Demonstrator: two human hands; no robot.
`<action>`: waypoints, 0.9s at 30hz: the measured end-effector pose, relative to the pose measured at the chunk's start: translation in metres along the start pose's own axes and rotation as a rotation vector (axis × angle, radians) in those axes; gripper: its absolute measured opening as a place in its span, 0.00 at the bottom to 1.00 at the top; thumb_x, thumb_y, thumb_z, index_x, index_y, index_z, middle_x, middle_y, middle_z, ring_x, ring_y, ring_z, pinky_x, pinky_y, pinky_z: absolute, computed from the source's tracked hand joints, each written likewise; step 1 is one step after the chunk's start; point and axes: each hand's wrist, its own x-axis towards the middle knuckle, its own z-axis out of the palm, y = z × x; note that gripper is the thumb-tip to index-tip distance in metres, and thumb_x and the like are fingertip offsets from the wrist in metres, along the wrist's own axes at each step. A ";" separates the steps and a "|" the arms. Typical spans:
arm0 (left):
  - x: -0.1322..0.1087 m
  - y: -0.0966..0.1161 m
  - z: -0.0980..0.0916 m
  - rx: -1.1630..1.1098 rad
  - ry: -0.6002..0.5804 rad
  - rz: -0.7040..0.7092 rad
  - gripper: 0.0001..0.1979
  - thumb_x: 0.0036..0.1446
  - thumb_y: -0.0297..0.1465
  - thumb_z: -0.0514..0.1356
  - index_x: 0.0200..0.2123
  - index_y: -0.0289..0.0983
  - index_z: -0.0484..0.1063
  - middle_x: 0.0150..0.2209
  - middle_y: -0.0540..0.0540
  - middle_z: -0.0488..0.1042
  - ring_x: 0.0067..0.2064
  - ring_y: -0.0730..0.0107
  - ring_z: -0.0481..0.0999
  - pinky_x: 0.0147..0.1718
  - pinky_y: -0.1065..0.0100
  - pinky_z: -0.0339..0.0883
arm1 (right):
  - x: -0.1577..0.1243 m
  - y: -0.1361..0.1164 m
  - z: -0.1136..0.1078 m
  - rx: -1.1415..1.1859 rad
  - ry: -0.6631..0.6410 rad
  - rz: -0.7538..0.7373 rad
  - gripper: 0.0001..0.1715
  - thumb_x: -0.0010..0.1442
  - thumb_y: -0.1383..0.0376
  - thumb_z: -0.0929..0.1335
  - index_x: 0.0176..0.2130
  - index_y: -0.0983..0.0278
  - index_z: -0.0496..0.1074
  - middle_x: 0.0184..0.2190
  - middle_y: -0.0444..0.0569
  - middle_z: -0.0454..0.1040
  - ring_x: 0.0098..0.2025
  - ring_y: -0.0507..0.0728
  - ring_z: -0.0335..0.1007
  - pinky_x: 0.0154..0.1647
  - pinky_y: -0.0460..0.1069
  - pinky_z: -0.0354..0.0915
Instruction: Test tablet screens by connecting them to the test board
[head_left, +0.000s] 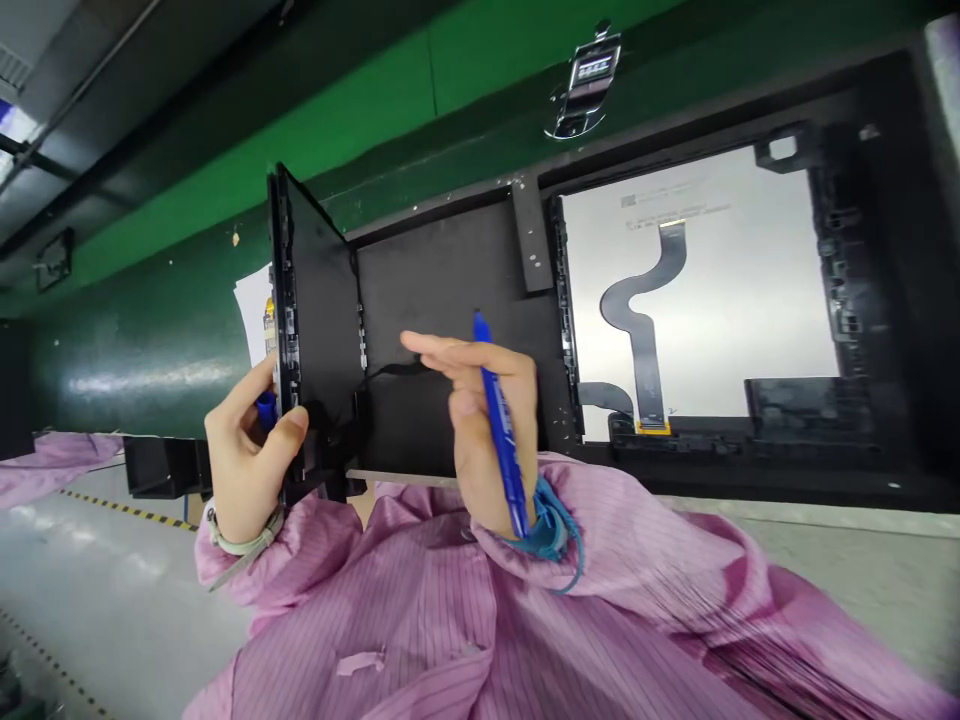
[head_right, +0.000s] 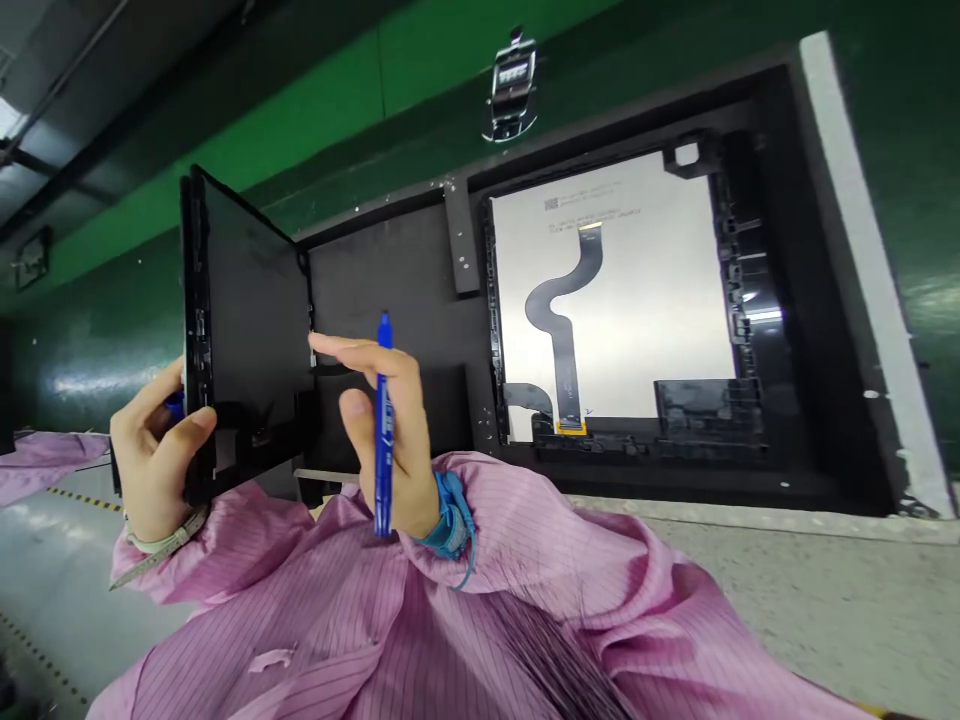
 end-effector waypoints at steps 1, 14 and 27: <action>0.000 -0.001 -0.001 -0.016 0.008 -0.017 0.19 0.52 0.30 0.65 0.49 0.38 0.82 0.36 0.49 0.80 0.35 0.66 0.75 0.34 0.67 0.72 | -0.004 0.004 0.003 -0.031 0.107 -0.039 0.13 0.73 0.56 0.59 0.53 0.57 0.63 0.51 0.53 0.76 0.56 0.61 0.74 0.56 0.61 0.71; 0.000 -0.007 -0.003 -0.081 0.032 -0.045 0.17 0.51 0.30 0.64 0.45 0.39 0.82 0.30 0.49 0.74 0.30 0.68 0.68 0.28 0.67 0.64 | -0.041 0.018 0.026 0.410 0.290 0.090 0.04 0.68 0.61 0.67 0.41 0.59 0.71 0.29 0.42 0.71 0.28 0.50 0.69 0.27 0.47 0.68; 0.001 -0.010 0.002 -0.131 0.051 0.000 0.17 0.50 0.29 0.62 0.44 0.33 0.81 0.27 0.53 0.69 0.29 0.74 0.61 0.26 0.73 0.56 | -0.036 0.037 0.043 0.587 0.123 0.610 0.12 0.63 0.57 0.70 0.36 0.62 0.66 0.25 0.40 0.77 0.23 0.48 0.72 0.26 0.44 0.70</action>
